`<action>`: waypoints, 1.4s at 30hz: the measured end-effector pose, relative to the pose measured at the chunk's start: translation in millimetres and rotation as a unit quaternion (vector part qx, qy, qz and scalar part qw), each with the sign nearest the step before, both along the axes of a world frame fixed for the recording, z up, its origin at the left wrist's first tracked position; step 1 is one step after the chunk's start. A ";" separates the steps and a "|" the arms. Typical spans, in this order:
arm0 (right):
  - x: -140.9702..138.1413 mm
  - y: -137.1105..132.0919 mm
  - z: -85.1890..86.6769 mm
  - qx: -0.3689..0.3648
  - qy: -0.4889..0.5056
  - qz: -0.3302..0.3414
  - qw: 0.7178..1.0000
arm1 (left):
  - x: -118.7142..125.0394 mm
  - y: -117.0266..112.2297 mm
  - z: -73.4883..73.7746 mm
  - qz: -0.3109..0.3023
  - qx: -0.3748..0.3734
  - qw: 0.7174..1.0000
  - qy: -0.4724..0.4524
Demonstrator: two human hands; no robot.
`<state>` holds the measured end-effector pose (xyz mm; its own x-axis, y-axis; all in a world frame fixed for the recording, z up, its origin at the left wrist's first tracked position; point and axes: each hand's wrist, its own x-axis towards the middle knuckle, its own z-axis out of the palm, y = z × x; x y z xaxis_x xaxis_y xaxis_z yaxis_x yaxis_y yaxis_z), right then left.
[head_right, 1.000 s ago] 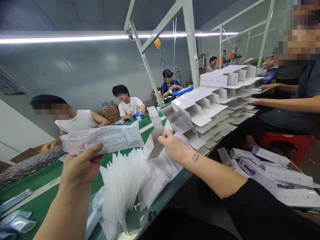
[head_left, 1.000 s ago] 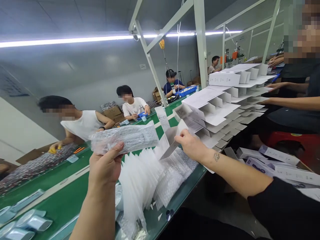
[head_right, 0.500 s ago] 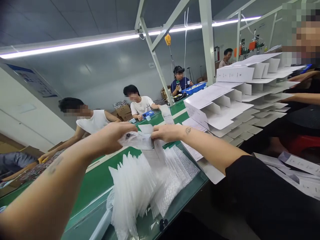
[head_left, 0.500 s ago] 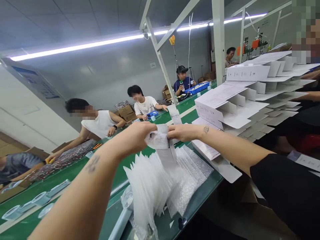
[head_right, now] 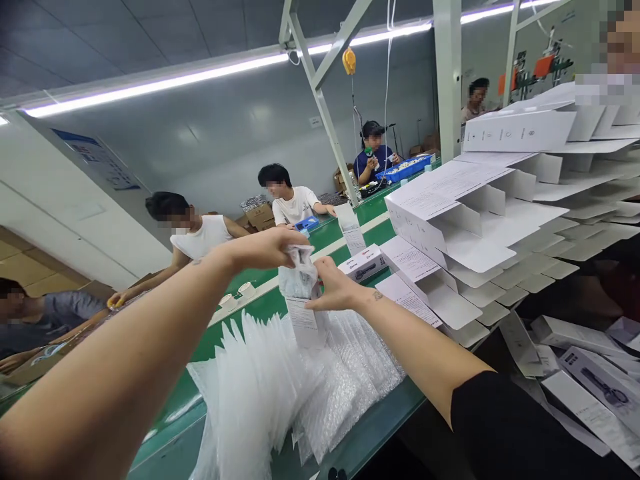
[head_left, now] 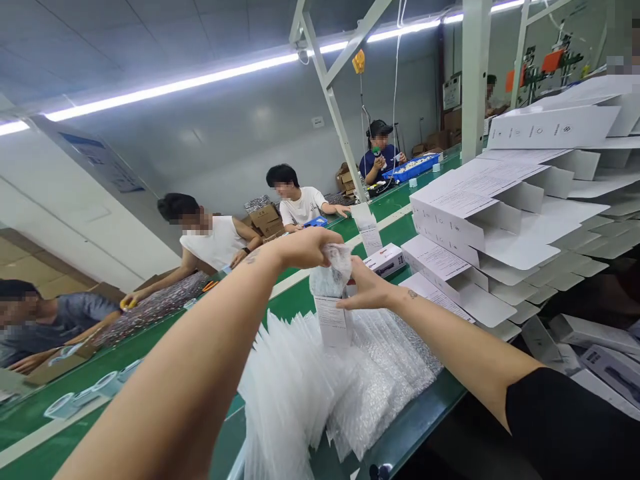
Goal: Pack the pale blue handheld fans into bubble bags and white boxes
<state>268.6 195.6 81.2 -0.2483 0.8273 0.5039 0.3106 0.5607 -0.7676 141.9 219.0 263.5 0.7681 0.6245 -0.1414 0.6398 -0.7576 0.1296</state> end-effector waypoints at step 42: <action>-25.2 19.2 -24.6 -0.158 0.017 0.113 0.981 | -20.5 9.9 -41.2 -0.036 0.036 0.998 0.044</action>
